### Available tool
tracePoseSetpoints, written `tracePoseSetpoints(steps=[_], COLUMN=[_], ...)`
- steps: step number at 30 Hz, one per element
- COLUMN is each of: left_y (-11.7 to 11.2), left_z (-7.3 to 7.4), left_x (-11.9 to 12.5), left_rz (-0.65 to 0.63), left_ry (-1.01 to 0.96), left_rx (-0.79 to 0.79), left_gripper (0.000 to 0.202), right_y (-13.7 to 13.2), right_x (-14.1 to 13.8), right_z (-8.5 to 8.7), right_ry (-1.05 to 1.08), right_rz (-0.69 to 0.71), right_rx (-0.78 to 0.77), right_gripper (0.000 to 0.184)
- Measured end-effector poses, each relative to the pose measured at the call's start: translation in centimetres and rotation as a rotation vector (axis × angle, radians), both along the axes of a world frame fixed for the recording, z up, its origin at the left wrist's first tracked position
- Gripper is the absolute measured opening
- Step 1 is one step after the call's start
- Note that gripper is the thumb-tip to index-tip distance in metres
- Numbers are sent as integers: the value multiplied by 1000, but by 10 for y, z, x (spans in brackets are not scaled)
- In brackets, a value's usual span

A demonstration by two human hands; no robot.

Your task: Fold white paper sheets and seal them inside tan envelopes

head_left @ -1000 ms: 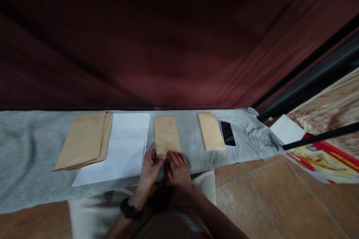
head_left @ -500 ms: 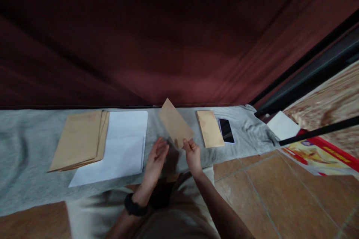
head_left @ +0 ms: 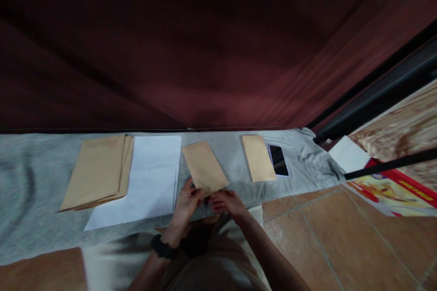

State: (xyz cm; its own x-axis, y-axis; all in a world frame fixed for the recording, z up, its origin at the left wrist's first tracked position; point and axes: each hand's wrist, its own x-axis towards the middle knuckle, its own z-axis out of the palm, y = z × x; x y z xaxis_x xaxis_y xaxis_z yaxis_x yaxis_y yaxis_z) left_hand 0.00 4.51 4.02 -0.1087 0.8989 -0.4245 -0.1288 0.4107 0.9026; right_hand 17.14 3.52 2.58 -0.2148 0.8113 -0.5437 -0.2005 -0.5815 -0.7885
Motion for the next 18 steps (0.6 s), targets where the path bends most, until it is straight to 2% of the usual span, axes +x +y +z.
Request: tracePoseSetpoints(steps=[2,3,6,7,8,10,13,15,18], left_y=[0,1,2,1,0,-3,-9,-7,16], left_z=[-1,-2,-4,-4,-4,-2,2,4,3], left_x=[-2,-3,-7,-9,-11,-15,-20,-19,-14], left_rz=[-28,-37,-62,-79,-101,-135,-106,-78,-138], left_ry=[46,69,125,146,181,333,719,921,1038], left_rx=[8,7,-10,-15,-16,-2,96,246,538], left_gripper=[79,79,77,75,71,61,39,34,42], right_y=[-2,-3,-4,-4,-3,-2,-2,-2,-3], right_x=[8,10,13,12,11,9,6,5,5], right_z=[4,6,11,11,9,2,-11,-15,-15], right_ry=[-135,-248,-692,-836,-949,-1107,-1196,-1205,-1201], right_rz=[45,59,165,224,284,373,412,407,382], right_rx=[123,266,881,1056,1169,1270,1290,1296,1306], right_gripper=[32,31,34,38,43,49,51,51,49])
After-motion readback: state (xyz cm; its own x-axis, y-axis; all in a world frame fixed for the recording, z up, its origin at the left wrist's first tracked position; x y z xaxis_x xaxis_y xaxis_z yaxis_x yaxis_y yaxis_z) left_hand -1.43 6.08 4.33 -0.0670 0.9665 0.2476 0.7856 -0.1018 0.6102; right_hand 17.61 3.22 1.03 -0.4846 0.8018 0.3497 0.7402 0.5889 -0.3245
